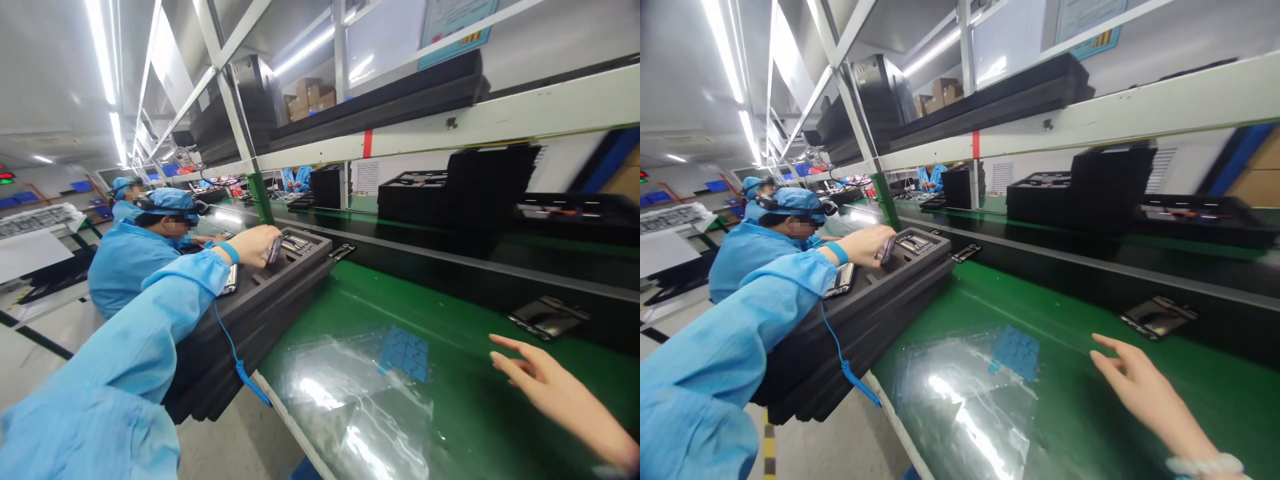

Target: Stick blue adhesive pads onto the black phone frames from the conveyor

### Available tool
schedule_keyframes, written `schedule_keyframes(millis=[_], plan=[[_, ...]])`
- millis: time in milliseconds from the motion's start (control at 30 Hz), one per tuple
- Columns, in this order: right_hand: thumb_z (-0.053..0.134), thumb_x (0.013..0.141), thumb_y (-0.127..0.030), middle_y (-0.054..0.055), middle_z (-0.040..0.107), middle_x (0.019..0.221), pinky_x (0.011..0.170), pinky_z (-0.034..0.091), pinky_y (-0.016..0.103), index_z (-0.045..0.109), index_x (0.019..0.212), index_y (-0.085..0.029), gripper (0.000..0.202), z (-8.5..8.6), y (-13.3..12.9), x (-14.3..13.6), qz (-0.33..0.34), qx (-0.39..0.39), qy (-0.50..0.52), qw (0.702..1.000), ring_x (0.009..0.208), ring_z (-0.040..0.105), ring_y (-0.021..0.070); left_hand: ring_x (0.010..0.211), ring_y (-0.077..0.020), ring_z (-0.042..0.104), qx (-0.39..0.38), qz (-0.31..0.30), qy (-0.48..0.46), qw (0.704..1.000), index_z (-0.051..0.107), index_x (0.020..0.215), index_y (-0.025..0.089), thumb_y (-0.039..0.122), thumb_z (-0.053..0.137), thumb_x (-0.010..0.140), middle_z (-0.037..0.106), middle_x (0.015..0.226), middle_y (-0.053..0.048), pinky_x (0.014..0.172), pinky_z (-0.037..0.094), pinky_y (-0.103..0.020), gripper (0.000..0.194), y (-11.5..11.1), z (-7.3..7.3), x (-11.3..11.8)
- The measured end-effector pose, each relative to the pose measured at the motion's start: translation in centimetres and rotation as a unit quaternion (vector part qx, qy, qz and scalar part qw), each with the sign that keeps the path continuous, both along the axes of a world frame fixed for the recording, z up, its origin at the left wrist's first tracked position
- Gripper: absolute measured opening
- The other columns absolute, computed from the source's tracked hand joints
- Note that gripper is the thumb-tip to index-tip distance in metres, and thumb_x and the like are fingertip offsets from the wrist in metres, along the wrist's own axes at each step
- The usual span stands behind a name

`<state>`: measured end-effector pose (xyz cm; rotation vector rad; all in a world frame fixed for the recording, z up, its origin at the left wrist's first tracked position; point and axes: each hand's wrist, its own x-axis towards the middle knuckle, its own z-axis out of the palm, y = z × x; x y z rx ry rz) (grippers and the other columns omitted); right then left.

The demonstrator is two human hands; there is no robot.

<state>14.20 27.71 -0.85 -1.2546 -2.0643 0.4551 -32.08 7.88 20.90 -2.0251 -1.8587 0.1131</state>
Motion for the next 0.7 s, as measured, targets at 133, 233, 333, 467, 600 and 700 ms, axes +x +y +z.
schedule_keyframes(millis=[133, 233, 333, 467, 600, 700], plan=[[0.047, 0.082, -0.049, 0.015, 0.061, 0.110, 0.068, 0.055, 0.032, 0.048, 0.121, -0.023, 0.047, 3.9, -8.9, -1.8, 0.139, 0.059, 0.031, 0.988, 0.084, 0.066, 0.0227, 0.117, -0.0256, 0.046, 0.179, 0.003, -0.086, 0.980, 0.008, 0.131, 0.005, 0.026, 0.054, 0.076, 0.035, 0.128, -0.022, 0.097, 0.039, -0.038, 0.075, -0.6, 0.6, 7.9], [0.051, 0.083, -0.046, 0.017, 0.038, 0.139, 0.092, 0.049, 0.042, 0.018, 0.142, -0.020, 0.072, 5.8, -15.1, -3.6, 0.214, 0.189, 0.010, 0.958, 0.118, 0.050, 0.0284, 0.106, -0.0225, 0.055, 0.204, -0.058, -0.373, 0.903, 0.025, 0.123, 0.017, 0.027, 0.067, 0.067, 0.048, 0.117, -0.010, 0.090, 0.047, -0.035, 0.071, -0.7, -2.1, 17.5], [0.051, 0.086, -0.037, 0.017, 0.038, 0.140, 0.099, 0.044, 0.044, 0.007, 0.145, -0.017, 0.076, 5.6, -18.6, -4.1, 0.220, 0.216, 0.013, 0.951, 0.126, 0.043, 0.0280, 0.092, -0.0213, 0.063, 0.003, -0.072, -0.575, 0.815, 0.039, 0.112, 0.021, 0.025, 0.068, 0.067, 0.059, 0.104, -0.005, 0.080, 0.053, -0.033, 0.054, -1.3, -6.3, 25.6], [0.037, 0.092, -0.027, 0.013, 0.054, 0.128, 0.090, 0.050, 0.033, 0.022, 0.141, -0.020, 0.052, 2.3, -19.4, -0.8, 0.084, 0.067, 0.056, 0.993, 0.110, 0.058, 0.0205, 0.104, -0.0248, 0.060, -0.114, -0.105, -0.606, 0.780, 0.045, 0.122, 0.020, 0.034, 0.070, 0.068, 0.060, 0.116, -0.009, 0.088, 0.050, -0.037, 0.061, -0.9, -12.0, 28.0], [0.040, 0.087, -0.042, 0.013, 0.053, 0.129, 0.095, 0.046, 0.039, 0.038, 0.131, -0.016, 0.051, -2.7, -17.6, 4.4, -0.014, -0.131, 0.081, 0.988, 0.114, 0.055, 0.0238, 0.118, -0.0250, 0.052, -0.147, -0.091, -0.484, 0.858, 0.051, 0.124, 0.018, 0.037, 0.061, 0.078, 0.057, 0.127, -0.011, 0.102, 0.038, -0.040, 0.051, 1.7, -17.5, 23.2], [0.041, 0.084, -0.043, 0.014, 0.058, 0.123, 0.093, 0.047, 0.040, 0.044, 0.126, -0.014, 0.051, -5.5, -16.5, 7.0, -0.024, -0.197, 0.042, 0.979, 0.109, 0.058, 0.0248, 0.134, -0.0295, 0.030, -0.148, -0.070, -0.446, 0.880, 0.050, 0.127, 0.017, 0.036, 0.066, 0.074, 0.044, 0.140, -0.013, 0.110, 0.024, -0.045, 0.059, 3.7, -21.1, 19.9]])
